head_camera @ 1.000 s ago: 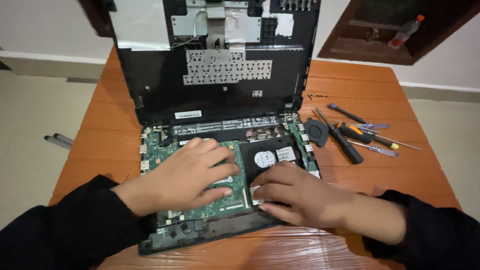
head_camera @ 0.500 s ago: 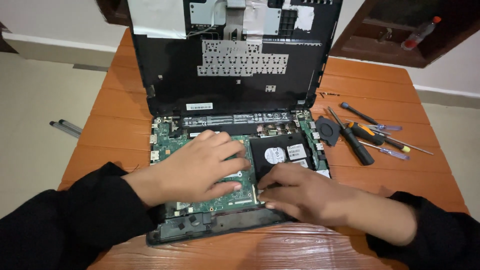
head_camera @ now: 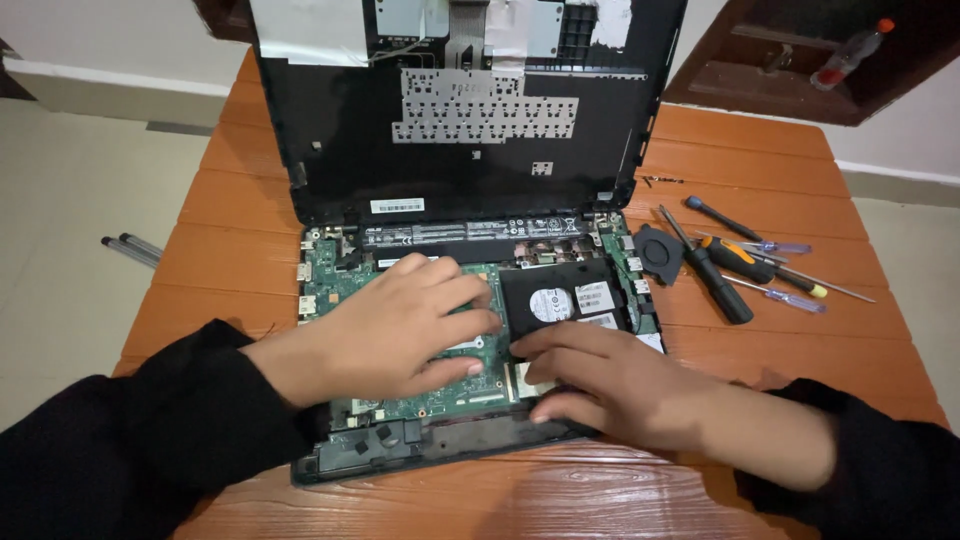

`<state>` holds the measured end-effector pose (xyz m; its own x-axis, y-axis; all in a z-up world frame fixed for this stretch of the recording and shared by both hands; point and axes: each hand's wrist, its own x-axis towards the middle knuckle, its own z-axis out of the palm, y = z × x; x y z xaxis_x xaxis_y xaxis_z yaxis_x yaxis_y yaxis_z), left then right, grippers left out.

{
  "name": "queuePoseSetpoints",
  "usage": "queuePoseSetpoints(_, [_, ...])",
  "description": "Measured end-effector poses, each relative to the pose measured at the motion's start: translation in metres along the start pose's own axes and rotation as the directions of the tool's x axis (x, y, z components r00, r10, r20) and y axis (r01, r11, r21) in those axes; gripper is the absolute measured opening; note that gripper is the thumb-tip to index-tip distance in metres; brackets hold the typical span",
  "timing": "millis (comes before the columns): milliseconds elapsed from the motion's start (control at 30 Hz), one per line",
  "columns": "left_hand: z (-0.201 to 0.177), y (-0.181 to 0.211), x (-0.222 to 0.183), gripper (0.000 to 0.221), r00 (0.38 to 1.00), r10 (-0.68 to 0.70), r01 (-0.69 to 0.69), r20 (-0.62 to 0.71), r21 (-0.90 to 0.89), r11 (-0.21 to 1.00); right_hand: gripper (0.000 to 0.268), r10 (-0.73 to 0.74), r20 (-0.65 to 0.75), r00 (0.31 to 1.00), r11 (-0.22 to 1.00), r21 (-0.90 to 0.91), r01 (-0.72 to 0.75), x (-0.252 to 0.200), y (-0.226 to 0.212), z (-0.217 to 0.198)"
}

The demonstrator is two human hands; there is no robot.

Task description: Disassembling internal components of a laptop, including removing screws and prying out parts like the cooling fan.

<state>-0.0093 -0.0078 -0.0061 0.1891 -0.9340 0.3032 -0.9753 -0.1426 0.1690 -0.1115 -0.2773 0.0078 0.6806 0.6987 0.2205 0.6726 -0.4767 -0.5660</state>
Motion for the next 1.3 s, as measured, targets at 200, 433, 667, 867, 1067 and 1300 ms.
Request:
queuePoseSetpoints(200, [0.000, -0.001, -0.001, 0.034, 1.000, 0.015, -0.015, -0.015, 0.003, 1.000, 0.022, -0.133, -0.055, 0.990, 0.990, -0.062, 0.130, 0.001, -0.012, -0.022])
queuePoseSetpoints(433, [0.003, -0.003, -0.002, 0.035, 1.000, 0.007, -0.007, 0.006, 0.011, 1.000, 0.020, -0.217, 0.043, 0.975, 0.954, -0.201, 0.221, -0.006, -0.009, -0.033])
queuePoseSetpoints(667, [0.003, -0.002, -0.002, 0.036, 1.000, 0.014, -0.014, 0.001, 0.026, 1.000, 0.036, -0.180, 0.163, 0.970, 0.925, -0.307, 0.223, -0.019, 0.005, -0.028])
queuePoseSetpoints(867, [0.003, -0.002, -0.001, 0.036, 1.000, 0.009, -0.009, -0.014, 0.029, 1.000, 0.036, -0.178, 0.196, 0.964, 0.931, -0.284, 0.230, -0.015, 0.004, -0.019])
queuePoseSetpoints(1067, [0.001, -0.001, 0.000, 0.038, 1.000, 0.000, 0.000, -0.006, 0.010, 1.000, 0.036, -0.191, 0.210, 0.959, 0.925, -0.287, 0.248, -0.017, 0.007, -0.016])
queuePoseSetpoints(1300, [-0.002, 0.002, 0.001, 0.035, 1.000, -0.015, 0.015, 0.001, -0.020, 1.000, 0.031, -0.146, 0.132, 0.981, 0.961, -0.218, 0.172, -0.012, 0.003, -0.017])
